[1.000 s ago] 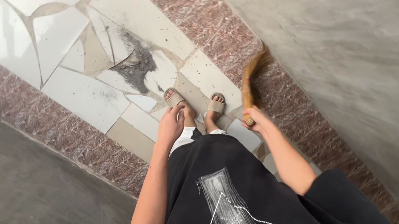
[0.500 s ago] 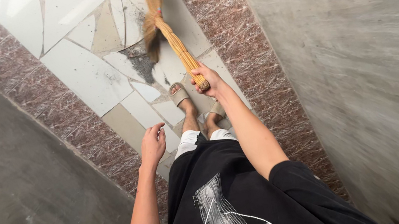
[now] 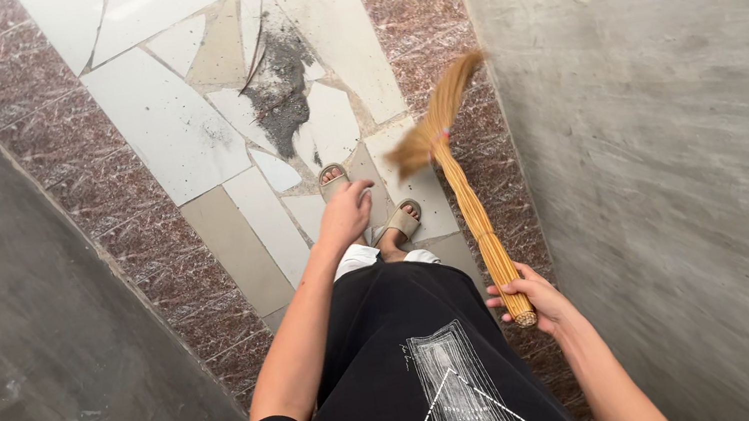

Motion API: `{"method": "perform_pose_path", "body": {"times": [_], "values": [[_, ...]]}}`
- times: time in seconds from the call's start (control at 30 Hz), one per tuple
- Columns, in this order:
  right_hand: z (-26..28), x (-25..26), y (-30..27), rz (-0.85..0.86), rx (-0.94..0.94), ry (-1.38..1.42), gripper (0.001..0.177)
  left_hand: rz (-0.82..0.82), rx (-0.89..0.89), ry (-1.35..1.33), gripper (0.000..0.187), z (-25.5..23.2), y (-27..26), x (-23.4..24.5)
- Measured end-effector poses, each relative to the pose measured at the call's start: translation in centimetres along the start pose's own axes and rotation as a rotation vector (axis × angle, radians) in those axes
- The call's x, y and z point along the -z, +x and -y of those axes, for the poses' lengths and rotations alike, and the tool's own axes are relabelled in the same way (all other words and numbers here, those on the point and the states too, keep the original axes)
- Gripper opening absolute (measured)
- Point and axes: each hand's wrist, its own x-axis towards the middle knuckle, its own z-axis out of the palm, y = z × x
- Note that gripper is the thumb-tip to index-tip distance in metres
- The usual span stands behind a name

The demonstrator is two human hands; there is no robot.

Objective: The person sweeps dust and debris on a tiled floor using a straw broom.

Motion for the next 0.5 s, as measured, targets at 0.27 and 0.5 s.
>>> {"method": "perform_pose_path", "body": {"times": [0.27, 0.5], "values": [[3.4, -11.3, 20.0, 0.046, -0.052, -0.145, 0.014, -0.076, 0.184, -0.028, 0.025, 3.8, -5.8, 2.0], [14.2, -25.7, 31.0, 0.332, -0.1, 0.094, 0.015, -0.282, 0.294, -0.098, 0.027, 8.5, -12.2, 5.5]]}}
